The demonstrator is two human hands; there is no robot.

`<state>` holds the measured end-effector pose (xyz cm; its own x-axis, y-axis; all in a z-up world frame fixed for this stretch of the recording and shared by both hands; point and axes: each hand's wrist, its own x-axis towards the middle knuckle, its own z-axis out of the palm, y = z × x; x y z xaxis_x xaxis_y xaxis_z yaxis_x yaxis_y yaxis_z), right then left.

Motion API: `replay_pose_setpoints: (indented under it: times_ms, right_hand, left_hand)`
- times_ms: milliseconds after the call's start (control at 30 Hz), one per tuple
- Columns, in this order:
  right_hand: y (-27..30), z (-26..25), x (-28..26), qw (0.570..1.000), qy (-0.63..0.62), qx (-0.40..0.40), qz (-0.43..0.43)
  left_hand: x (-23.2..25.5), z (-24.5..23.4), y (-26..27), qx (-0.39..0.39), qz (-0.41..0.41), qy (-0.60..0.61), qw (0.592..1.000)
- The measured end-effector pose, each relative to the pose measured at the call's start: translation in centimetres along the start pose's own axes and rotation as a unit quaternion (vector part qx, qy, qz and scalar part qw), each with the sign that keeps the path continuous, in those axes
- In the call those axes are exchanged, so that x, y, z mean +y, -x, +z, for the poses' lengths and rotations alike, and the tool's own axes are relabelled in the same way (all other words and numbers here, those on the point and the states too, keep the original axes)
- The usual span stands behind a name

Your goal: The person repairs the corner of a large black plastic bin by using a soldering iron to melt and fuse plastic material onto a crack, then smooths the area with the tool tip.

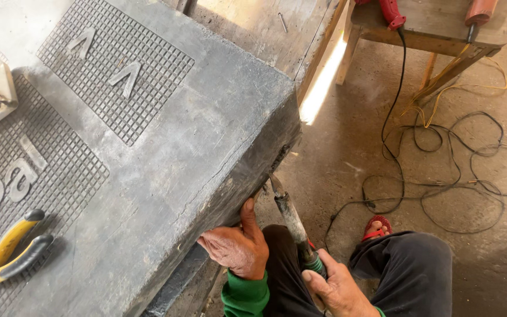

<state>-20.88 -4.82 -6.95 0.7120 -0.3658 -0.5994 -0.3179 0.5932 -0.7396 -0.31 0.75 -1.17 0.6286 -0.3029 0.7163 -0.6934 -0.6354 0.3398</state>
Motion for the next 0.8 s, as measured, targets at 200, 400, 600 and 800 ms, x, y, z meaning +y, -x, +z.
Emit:
replay_pose_setpoints:
  times_ms: [200,400,600,800]
  right_hand:
    - [0.0,-2.2,1.6,0.973,0.133,0.027,-0.186]
    - [-0.5,-2.0,0.3,0.996,0.063,0.005,-0.065]
    - [-0.2,-1.4,-0.1,0.994,0.039,-0.017,-0.105]
    - [-0.3,-1.5,-0.6,0.994,0.050,-0.015,-0.100]
  left_hand:
    - [-0.3,1.3,1.1,-0.001,-0.062,-0.029,0.998]
    - [-0.7,1.6,2.0,-0.008,-0.047,-0.062,0.997]
    - [-1.6,2.3,2.9,-0.056,-0.102,-0.024,0.993]
    - [-1.4,2.2,2.9,-0.009,-0.032,-0.078,0.996]
